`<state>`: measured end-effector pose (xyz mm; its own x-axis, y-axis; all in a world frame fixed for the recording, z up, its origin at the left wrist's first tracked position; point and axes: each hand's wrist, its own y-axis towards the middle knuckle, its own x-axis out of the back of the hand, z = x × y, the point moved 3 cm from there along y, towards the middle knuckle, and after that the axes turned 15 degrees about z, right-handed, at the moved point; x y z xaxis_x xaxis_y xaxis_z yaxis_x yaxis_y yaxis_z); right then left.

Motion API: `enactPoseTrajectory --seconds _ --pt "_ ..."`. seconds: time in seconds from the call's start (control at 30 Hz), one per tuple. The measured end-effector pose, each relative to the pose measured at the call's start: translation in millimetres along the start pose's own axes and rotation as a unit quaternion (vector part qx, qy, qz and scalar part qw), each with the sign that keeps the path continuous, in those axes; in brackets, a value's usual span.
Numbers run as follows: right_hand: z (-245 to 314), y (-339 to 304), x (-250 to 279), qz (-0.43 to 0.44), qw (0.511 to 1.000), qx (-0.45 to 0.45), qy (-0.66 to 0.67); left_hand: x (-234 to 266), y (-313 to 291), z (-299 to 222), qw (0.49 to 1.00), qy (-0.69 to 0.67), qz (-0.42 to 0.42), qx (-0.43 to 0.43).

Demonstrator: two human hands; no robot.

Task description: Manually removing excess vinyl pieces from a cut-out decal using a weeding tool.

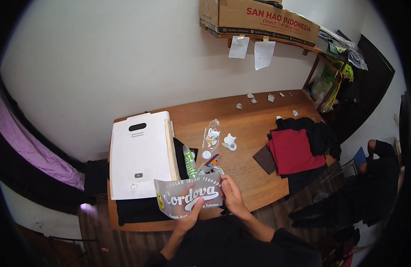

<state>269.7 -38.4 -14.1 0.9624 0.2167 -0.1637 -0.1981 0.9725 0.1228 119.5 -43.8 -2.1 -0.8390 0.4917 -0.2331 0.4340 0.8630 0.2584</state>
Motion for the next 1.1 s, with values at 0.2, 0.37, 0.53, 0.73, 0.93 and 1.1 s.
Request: enactPoseTrajectory --seconds 0.2,0.37,0.53,0.73,0.93,1.1 --pt "-4 -1 0 -0.018 0.999 0.004 0.037 1 -2 4 1.0 0.001 0.007 0.007" --pt "-9 -1 3 -0.021 1.0 0.0 0.02 -1 -2 2 1.0 -0.008 0.008 -0.001" --pt "-7 -1 2 -0.023 1.0 -0.002 0.019 0 -2 4 1.0 -0.022 0.01 0.012" --pt "-12 -2 6 -0.024 1.0 -0.003 -0.001 1 -2 8 1.0 -0.024 0.012 0.013" --pt "-7 -2 5 -0.017 0.999 -0.001 0.034 -1 0 4 0.999 -0.026 0.017 0.011" --pt "-5 -2 4 -0.017 0.999 0.001 0.032 -1 1 3 1.0 -0.01 0.021 0.01"
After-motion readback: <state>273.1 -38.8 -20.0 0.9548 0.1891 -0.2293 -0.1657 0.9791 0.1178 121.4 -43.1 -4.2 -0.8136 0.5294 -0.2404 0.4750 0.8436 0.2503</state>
